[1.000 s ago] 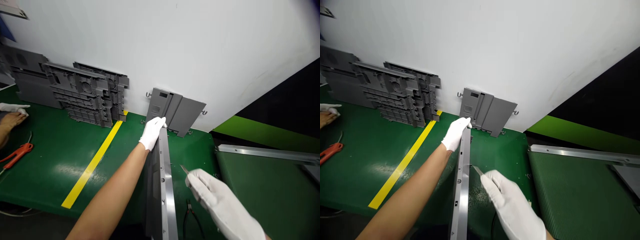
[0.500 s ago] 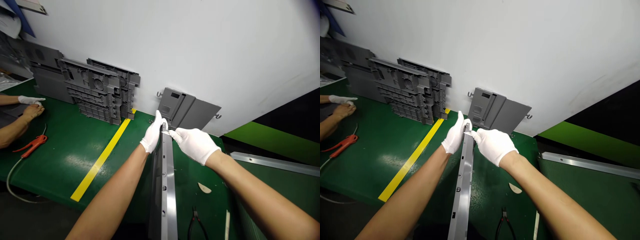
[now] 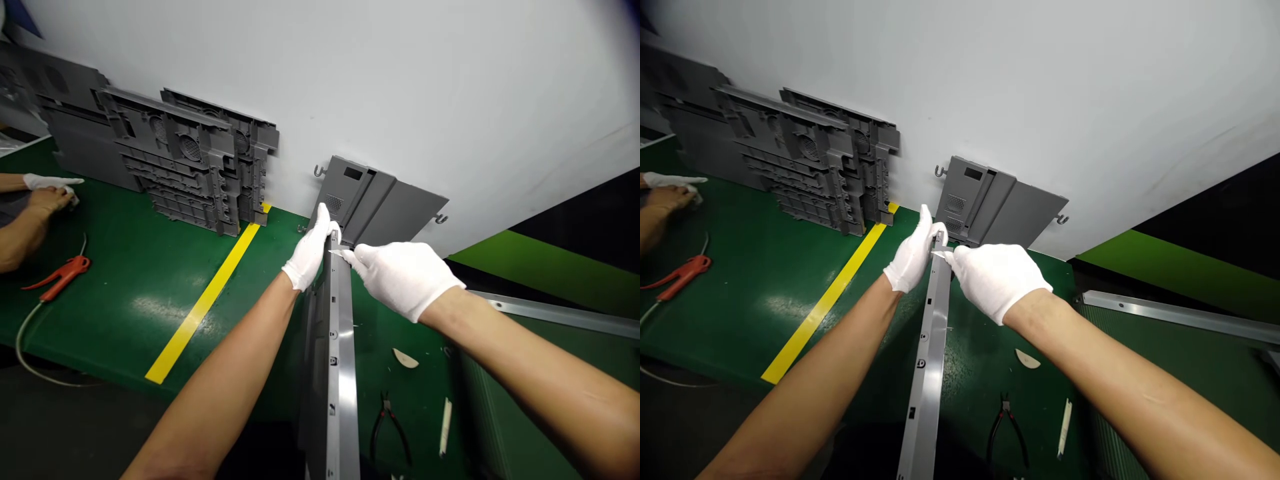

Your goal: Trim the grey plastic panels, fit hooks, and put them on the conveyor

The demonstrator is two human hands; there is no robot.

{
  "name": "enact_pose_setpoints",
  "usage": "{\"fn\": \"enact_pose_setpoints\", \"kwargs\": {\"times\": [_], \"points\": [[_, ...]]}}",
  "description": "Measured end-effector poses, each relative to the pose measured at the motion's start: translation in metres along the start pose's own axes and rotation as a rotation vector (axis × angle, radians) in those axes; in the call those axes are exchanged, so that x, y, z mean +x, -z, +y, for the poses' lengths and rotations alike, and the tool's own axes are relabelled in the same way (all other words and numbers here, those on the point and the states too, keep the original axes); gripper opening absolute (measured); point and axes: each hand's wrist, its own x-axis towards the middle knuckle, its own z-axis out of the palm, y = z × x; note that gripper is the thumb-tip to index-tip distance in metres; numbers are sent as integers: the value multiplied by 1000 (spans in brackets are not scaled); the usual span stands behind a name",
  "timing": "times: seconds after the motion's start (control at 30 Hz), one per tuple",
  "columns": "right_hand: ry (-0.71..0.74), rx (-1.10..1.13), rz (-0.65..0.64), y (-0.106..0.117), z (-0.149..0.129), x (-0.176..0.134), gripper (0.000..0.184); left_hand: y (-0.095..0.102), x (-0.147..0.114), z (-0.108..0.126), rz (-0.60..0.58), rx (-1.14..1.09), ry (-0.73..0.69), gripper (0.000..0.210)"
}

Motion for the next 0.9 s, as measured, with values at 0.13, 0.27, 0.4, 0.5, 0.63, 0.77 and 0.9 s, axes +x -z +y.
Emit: {"fn": "enact_pose_setpoints", "kwargs": {"times": [0.13,0.27,0.4,0.5,0.63,0.77,0.9], "points": [[7,-1,11,-3,1,-2,66,0,0,-1,4,14,17,61],[6,-1,7,-4,2,-4,67,1,3,-5,8,37,-3,62],[18,-15,35,-5,5,-3,66,0,5,-7,20,37,-52,64],[26,-7,50,-7,4,-6,65,-2,5,-6,26,26,-47,63],[87,175,37,-11,-3,-25,59,-1,4,-4,3,-27,5,59],[-32,680,143,-11,0,-52,55,7,3,-3,-40,5,-45,53],[-344,1078,286,-16,17,-77,50,12,0,0,-125,80,-143,25]]}}
